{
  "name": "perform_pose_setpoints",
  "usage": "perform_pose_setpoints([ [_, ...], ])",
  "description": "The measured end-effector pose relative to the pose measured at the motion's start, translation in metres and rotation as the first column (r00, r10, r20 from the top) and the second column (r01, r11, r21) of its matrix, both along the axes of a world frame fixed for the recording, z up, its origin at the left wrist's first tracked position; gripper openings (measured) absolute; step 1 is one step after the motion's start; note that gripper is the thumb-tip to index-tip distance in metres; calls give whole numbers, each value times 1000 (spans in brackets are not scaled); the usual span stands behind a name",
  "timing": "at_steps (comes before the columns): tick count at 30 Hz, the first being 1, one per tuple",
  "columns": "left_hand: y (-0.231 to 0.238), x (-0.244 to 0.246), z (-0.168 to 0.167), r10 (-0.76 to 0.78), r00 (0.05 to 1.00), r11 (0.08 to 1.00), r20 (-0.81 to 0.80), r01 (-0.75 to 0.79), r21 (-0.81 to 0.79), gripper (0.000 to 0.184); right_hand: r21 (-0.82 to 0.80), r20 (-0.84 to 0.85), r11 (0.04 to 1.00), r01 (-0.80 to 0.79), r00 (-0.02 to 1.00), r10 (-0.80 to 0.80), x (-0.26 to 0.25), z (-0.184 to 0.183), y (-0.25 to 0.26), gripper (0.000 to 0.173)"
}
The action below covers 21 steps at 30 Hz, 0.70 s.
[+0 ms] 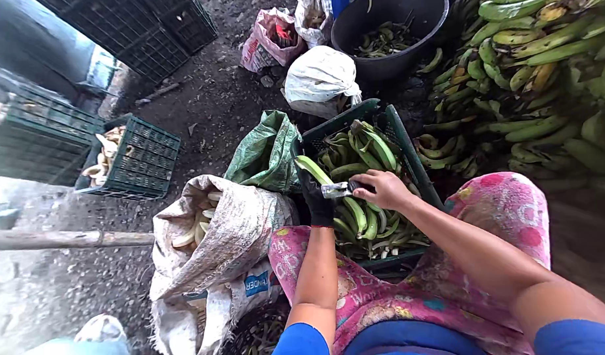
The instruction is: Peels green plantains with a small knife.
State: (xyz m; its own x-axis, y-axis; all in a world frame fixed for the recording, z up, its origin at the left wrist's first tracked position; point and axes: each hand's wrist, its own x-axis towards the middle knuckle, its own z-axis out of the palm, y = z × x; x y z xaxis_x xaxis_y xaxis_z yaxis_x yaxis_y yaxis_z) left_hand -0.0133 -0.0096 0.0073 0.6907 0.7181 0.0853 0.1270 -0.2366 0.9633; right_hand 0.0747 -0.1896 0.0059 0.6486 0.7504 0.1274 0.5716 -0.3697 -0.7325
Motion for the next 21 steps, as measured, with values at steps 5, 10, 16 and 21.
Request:
perform_pose_setpoints([
  [5,-12,8,-4,-248,956,959,158,265,-98,35,62,193,997,45,979,-56,20,-16,1,49],
  [10,-25,-2,-1,-563,819,704,105,543,-457,29,178,308,880,440,825,-475,56,1,0,45],
  [16,-6,10,2,27,973,955,227,41,-292,50,-2,94,980,201,975,-200,4,11,13,49],
  [21,13,29,6,346,880,929,327,-371,15,39,-45,118,987,155,982,-148,-31,8,19,54],
])
